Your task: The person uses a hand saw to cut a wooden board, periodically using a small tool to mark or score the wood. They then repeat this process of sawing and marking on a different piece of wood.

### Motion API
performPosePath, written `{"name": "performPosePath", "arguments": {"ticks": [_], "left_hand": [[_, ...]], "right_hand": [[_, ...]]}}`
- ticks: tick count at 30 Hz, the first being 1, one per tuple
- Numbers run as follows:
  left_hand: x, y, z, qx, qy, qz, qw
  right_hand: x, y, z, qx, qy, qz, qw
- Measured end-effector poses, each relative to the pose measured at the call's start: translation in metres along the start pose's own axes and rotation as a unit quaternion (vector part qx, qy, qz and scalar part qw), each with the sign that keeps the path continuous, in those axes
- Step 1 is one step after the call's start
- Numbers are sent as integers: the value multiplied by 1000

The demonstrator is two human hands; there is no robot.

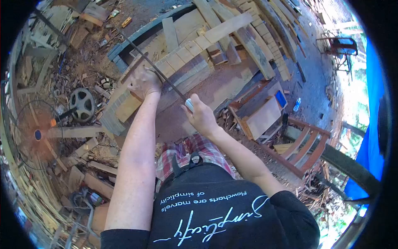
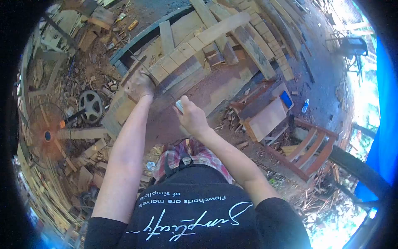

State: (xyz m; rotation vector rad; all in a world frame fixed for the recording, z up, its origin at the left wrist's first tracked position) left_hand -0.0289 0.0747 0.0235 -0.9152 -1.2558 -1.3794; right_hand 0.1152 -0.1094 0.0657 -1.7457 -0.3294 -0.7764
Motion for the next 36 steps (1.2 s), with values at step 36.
{"name": "performPosePath", "arguments": {"ticks": [36], "left_hand": [[6, 6, 4, 4, -42, 4, 999]], "right_hand": [[31, 65, -122, -88, -33, -20, 995]]}}
Point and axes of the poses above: each hand's wrist, its own z-axis towards the middle knuckle, its own x-axis out of the back of the hand, y = z × x, the point moved 8 cm from there along z, towards the middle knuckle, and after that the axes turned 3 degrees about -x, right-handed, at the moved point
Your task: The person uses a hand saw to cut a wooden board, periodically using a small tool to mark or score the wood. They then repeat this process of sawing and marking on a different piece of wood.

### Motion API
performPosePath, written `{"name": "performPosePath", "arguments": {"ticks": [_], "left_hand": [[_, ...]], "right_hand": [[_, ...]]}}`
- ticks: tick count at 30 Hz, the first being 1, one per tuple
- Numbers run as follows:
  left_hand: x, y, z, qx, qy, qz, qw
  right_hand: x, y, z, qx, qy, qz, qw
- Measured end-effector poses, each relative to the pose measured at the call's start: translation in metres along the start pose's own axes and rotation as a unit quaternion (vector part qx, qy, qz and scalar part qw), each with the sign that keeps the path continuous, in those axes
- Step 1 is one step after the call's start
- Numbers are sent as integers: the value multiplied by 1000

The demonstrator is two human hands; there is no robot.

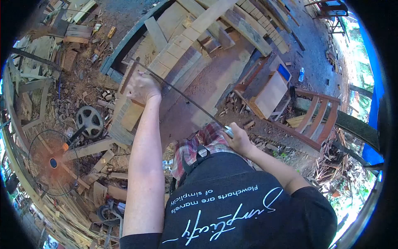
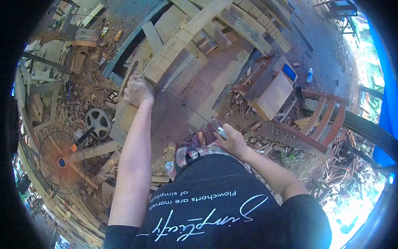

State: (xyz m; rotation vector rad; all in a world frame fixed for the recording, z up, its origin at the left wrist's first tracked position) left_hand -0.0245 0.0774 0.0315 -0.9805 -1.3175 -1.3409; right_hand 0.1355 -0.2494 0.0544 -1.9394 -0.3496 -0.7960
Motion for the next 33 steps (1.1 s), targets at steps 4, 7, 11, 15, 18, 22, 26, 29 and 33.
{"name": "performPosePath", "arguments": {"ticks": [4, 7, 11, 15, 18, 22, 26, 29, 33], "left_hand": [[-1, -2, -2, 1, -5, -34, 999], [-3, -1, 1, -3, -1, 16, 1000], [-4, -1, 1, 0, 5, 9, 1000], [-2, -2, 1, -7, 11, -19, 1000], [1, 2, 0, -9, 8, -18, 1000], [-3, -1, 3, -12, 0, 9, 1000], [-6, 0, 2, -3, -20, -3, 1000], [2, 0, 0, -7, -14, -17, 1000], [-3, 2, 1, -24, 15, -13, 1000]], "right_hand": [[-12, -68, 81, 76, 52, 41, 995], [-27, -95, 117, 97, 95, 48, 990], [-11, -40, 47, 77, 67, 26, 994], [7, -10, 2, 5, 16, 18, 1000], [-5, -42, 51, 73, 67, 47, 994], [-28, -96, 116, 89, 86, 47, 991], [-10, -44, 45, 40, 49, 39, 997], [0, 10, -19, -23, 3, 2, 1000], [-8, -46, 50, 36, 42, 35, 998]]}}
Point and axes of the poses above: each hand's wrist, its own z-axis towards the middle knuckle, its own x-axis out of the back of the hand, y = z × x, the point moved 8 cm from there along z, towards the middle knuckle, and after that the axes turned 3 degrees about -x, right-handed, at the moved point
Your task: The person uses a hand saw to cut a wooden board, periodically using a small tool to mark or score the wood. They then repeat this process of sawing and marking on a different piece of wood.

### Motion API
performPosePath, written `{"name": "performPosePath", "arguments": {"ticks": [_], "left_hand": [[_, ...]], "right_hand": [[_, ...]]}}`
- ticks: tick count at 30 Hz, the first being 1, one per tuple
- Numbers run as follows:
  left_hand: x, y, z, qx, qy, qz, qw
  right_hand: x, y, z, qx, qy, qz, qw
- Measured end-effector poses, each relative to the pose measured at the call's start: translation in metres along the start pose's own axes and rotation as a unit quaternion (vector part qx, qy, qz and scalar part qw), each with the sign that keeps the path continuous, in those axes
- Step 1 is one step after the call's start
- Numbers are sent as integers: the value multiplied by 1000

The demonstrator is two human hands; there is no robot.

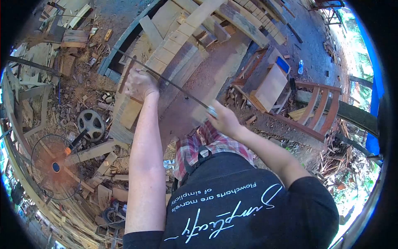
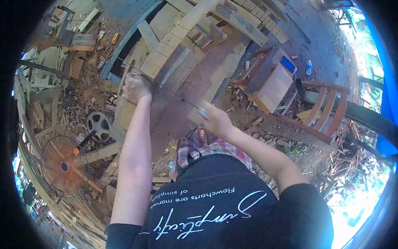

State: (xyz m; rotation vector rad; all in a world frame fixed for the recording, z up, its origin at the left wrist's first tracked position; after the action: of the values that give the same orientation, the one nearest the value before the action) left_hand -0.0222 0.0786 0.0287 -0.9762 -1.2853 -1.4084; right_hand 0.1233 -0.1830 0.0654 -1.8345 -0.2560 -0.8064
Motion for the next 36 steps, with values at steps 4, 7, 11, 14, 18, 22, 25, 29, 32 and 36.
{"name": "performPosePath", "arguments": {"ticks": [4, 7, 11, 14, 18, 22, 25, 29, 32, 36], "left_hand": [[-1, -4, 2, 7, -4, -18, 1000], [1, -3, 2, 22, -12, -7, 1000], [6, -2, 0, 13, 7, -15, 1000], [3, 1, -1, 1, -10, -20, 1000], [6, -4, 0, -4, -26, -57, 998], [24, -6, -4, -49, 86, -231, 968], [39, -32, 3, -39, 98, -423, 900], [151, -30, -10, 89, -53, -672, 734], [237, -60, -2, -69, -10, -689, 721], [396, -37, -41, -383, 126, -581, 707]], "right_hand": [[-26, -42, 65, 42, 29, 6, 999], [-9, -20, 21, 57, 48, 3, 997], [22, 7, -42, 7, 5, 9, 1000], [10, -6, -12, 11, -5, -11, 1000], [-30, -43, 73, 50, 29, -12, 998], [-35, -45, 79, 45, 27, -59, 997], [-33, -48, 76, 51, 38, -58, 996], [-34, -46, 77, 58, 40, -60, 996], [-36, -47, 76, 55, 46, -73, 995], [-36, -52, 74, 65, 60, -75, 993]]}}
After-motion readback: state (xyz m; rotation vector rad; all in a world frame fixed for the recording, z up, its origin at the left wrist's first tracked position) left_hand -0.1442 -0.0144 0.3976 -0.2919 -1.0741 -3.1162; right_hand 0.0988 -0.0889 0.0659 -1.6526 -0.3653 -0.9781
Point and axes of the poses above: each hand's wrist, its own z-axis towards the middle knuckle, its own x-axis out of the back of the hand, y = z × x, the point moved 8 cm from there along z, towards the middle knuckle, and after that the axes turned 3 degrees about -x, right-handed, at the moved point
